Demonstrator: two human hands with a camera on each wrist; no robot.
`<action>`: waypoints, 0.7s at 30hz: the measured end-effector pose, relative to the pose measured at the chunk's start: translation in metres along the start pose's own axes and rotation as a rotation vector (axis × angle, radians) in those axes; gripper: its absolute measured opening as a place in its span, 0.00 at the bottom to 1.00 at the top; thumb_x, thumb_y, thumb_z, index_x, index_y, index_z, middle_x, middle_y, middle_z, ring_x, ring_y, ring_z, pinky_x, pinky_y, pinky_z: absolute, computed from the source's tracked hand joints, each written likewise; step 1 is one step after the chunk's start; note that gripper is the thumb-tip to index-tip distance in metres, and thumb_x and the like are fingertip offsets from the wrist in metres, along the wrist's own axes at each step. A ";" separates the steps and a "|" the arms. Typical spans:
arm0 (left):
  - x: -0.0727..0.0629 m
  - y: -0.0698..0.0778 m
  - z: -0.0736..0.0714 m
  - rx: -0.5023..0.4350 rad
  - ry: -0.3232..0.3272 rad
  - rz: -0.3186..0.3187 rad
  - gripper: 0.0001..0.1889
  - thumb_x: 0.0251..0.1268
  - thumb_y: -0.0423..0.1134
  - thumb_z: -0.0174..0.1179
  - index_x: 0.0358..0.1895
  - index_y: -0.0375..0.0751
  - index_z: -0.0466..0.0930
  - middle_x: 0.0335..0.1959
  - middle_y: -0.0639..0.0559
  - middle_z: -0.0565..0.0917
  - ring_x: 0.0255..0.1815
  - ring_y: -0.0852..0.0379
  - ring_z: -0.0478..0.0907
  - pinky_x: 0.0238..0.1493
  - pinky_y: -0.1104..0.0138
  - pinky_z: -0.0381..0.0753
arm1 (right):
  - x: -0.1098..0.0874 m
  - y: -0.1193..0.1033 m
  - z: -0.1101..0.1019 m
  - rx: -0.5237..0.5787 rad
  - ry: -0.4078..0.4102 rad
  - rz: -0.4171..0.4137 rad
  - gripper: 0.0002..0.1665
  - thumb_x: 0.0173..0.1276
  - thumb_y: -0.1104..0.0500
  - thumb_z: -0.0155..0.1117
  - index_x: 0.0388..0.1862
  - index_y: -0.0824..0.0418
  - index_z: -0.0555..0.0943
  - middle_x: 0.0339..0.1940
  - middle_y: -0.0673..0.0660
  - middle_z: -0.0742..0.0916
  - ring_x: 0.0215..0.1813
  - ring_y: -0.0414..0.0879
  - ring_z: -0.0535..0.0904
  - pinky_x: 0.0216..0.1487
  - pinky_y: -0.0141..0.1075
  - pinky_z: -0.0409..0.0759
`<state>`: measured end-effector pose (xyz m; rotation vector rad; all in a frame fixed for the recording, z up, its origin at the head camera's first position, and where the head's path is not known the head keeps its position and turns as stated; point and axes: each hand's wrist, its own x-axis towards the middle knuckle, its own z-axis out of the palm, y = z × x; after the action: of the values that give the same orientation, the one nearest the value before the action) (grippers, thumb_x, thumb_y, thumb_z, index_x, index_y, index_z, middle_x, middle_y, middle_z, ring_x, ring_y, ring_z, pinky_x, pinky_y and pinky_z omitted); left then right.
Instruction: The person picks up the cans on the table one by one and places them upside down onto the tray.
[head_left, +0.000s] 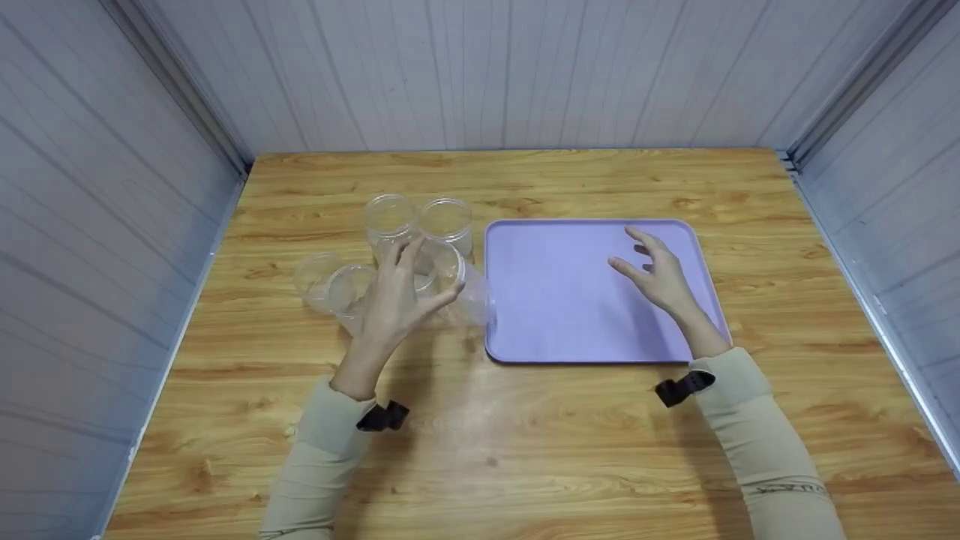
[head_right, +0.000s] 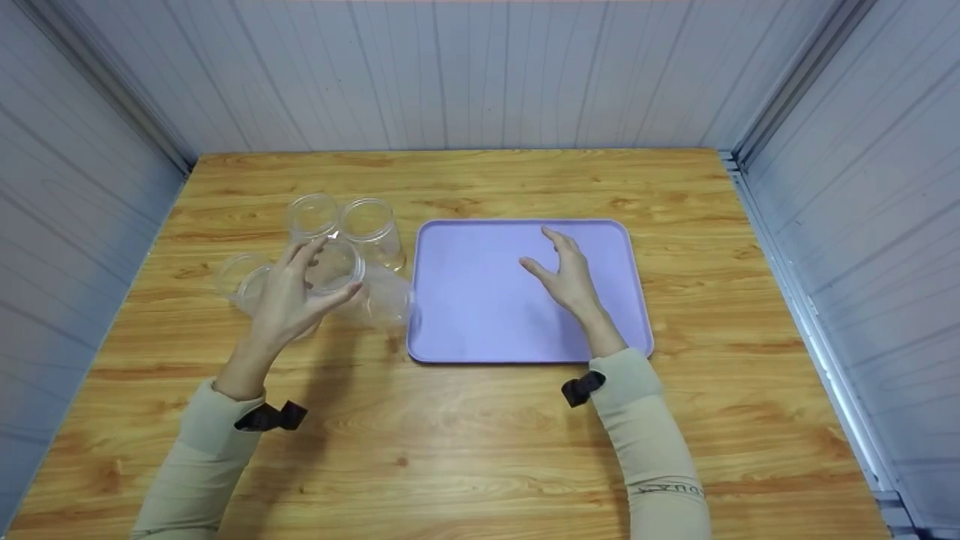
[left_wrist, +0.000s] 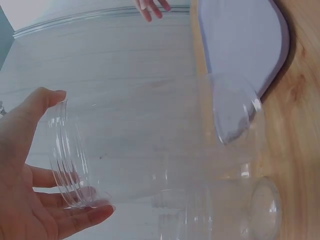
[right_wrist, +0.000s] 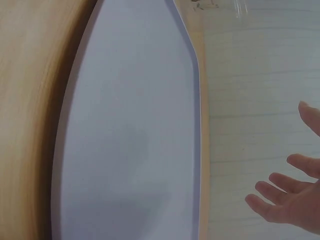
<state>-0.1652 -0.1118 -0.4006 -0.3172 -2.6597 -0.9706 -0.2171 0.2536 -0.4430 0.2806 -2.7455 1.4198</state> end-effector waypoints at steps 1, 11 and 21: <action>-0.001 0.000 0.001 -0.006 0.010 -0.002 0.43 0.44 0.60 0.62 0.60 0.33 0.64 0.56 0.38 0.66 0.52 0.43 0.68 0.48 0.54 0.72 | -0.001 0.000 0.001 0.008 0.002 -0.003 0.39 0.60 0.48 0.60 0.65 0.66 0.60 0.63 0.66 0.64 0.60 0.63 0.61 0.55 0.56 0.63; -0.005 -0.003 0.020 -0.123 0.145 0.000 0.41 0.44 0.58 0.63 0.58 0.32 0.66 0.49 0.40 0.71 0.45 0.48 0.70 0.41 0.60 0.75 | -0.014 -0.018 0.009 0.162 -0.038 0.000 0.34 0.63 0.57 0.57 0.64 0.70 0.58 0.64 0.68 0.64 0.61 0.64 0.60 0.56 0.57 0.62; -0.006 -0.005 0.038 -0.330 0.187 -0.038 0.38 0.48 0.52 0.62 0.59 0.31 0.64 0.47 0.38 0.72 0.44 0.48 0.71 0.34 0.65 0.78 | -0.016 -0.016 0.021 0.303 -0.043 -0.017 0.32 0.63 0.62 0.56 0.63 0.71 0.60 0.61 0.68 0.67 0.59 0.62 0.64 0.56 0.50 0.66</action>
<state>-0.1684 -0.0912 -0.4329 -0.2321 -2.3427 -1.3818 -0.1978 0.2301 -0.4444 0.3463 -2.5435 1.8447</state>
